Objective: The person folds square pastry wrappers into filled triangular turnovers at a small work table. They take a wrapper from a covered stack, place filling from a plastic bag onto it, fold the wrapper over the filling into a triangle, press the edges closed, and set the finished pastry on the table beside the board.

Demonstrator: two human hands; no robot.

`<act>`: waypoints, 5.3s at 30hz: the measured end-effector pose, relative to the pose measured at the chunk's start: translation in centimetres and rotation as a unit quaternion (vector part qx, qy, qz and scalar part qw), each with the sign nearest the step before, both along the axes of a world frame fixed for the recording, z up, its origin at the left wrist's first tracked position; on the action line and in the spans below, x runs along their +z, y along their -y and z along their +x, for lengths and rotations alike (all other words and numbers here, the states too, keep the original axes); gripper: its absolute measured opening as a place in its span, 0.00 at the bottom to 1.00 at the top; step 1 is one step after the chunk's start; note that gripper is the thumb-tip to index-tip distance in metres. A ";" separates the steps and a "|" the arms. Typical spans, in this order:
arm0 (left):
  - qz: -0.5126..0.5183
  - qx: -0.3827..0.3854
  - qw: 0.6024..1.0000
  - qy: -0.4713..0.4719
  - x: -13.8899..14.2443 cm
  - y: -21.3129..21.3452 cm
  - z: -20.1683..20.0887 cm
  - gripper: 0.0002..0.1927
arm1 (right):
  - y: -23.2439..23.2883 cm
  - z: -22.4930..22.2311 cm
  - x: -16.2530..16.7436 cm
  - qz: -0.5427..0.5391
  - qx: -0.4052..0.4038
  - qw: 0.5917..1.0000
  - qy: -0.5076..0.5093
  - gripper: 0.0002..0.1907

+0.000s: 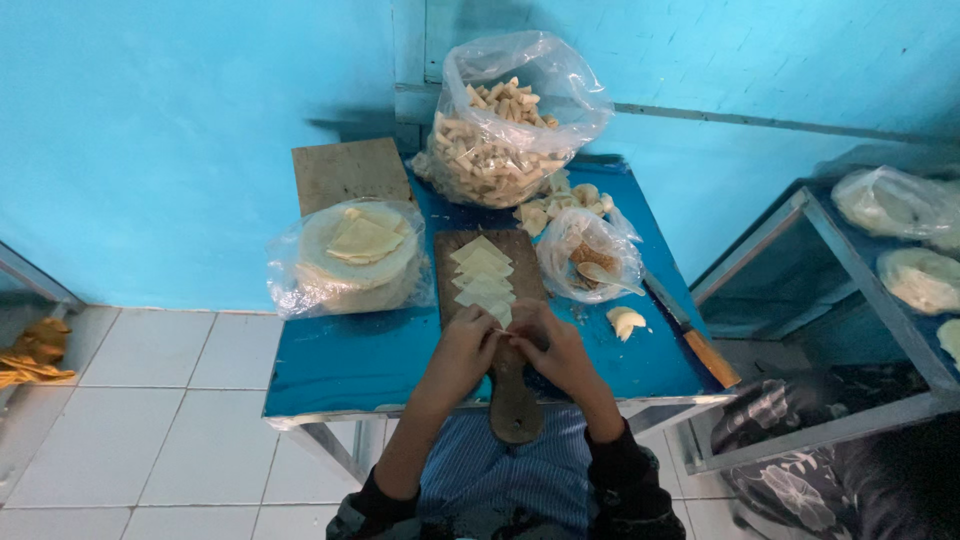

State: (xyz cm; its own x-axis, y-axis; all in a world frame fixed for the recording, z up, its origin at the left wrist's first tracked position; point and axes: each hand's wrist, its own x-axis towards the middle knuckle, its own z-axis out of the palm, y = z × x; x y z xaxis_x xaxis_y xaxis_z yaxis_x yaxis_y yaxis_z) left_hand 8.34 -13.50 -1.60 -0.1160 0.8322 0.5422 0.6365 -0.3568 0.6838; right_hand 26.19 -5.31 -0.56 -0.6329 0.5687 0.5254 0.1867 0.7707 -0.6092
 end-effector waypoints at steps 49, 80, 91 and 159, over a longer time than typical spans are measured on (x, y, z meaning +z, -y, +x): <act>0.030 0.079 0.992 -0.088 -0.2 -1.0 -0.7 0.05 | 0.1 -1.5 2.1 0.160 -0.026 0.983 0.087 0.29; 0.042 0.184 0.980 -0.062 0.7 -0.7 -0.4 0.22 | -0.7 -3.4 0.3 0.247 -0.174 0.953 0.034 0.17; 0.070 0.067 0.995 0.015 1.8 -0.2 -0.4 0.29 | -1.5 -0.4 -0.3 -0.380 0.039 0.907 -0.177 0.31; 0.059 0.155 0.985 -0.038 -0.2 -0.3 -0.6 0.07 | -16.1 4.2 -0.9 0.111 -0.324 0.937 -0.068 0.19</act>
